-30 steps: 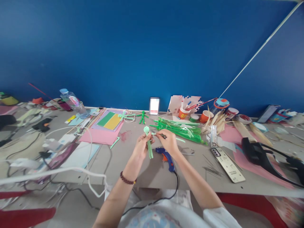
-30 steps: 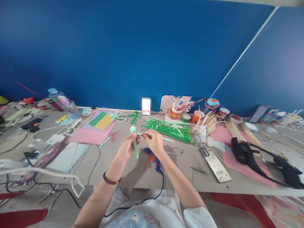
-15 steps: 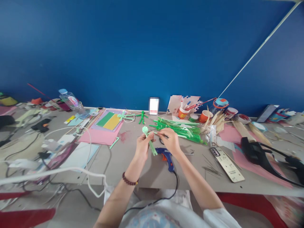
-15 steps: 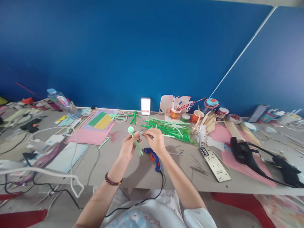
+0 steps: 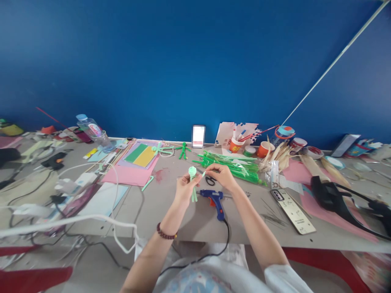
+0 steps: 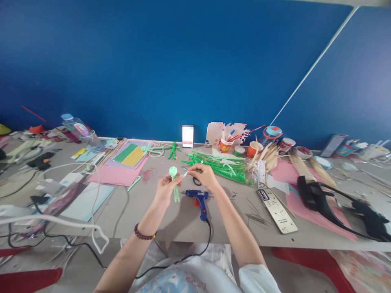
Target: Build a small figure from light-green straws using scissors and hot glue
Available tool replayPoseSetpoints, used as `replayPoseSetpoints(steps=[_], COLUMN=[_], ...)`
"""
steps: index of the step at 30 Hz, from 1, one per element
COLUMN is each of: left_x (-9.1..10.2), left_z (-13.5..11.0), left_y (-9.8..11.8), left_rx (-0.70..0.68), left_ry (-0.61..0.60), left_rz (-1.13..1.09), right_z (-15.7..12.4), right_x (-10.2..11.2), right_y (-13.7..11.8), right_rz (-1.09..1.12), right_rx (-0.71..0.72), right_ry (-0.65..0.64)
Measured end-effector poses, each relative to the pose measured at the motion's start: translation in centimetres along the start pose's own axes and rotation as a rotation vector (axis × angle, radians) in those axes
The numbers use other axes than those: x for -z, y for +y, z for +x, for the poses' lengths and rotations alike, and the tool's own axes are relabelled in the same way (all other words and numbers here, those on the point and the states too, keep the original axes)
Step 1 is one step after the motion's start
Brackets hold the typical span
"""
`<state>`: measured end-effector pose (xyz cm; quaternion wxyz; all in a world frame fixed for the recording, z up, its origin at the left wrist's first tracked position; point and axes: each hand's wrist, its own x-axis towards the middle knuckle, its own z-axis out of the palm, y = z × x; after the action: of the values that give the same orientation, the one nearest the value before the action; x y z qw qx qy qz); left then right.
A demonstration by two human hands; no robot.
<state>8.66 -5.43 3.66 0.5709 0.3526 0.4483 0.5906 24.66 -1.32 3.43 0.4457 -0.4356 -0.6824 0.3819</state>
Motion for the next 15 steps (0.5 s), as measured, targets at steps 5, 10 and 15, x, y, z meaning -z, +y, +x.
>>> replayPoseSetpoints(steps=[5,10,15], left_x=[0.4,0.2,-0.4], left_z=[0.6,1.3,1.4], left_y=[-1.1,-1.3,-0.8], left_rx=[-0.073,-0.189,-0.131], left_ry=[0.039,0.117,0.171], left_rz=[0.234,0.283,0.005], right_z=[0.2,-1.1,-2.5], right_x=[1.1,-0.8,-3.0], right_y=[-2.4,-4.1,-3.2], right_rz=[-0.274,-0.479,-0.278], right_rx=[0.179,0.296,0.262], right_ry=[-0.005,0.095,0.199])
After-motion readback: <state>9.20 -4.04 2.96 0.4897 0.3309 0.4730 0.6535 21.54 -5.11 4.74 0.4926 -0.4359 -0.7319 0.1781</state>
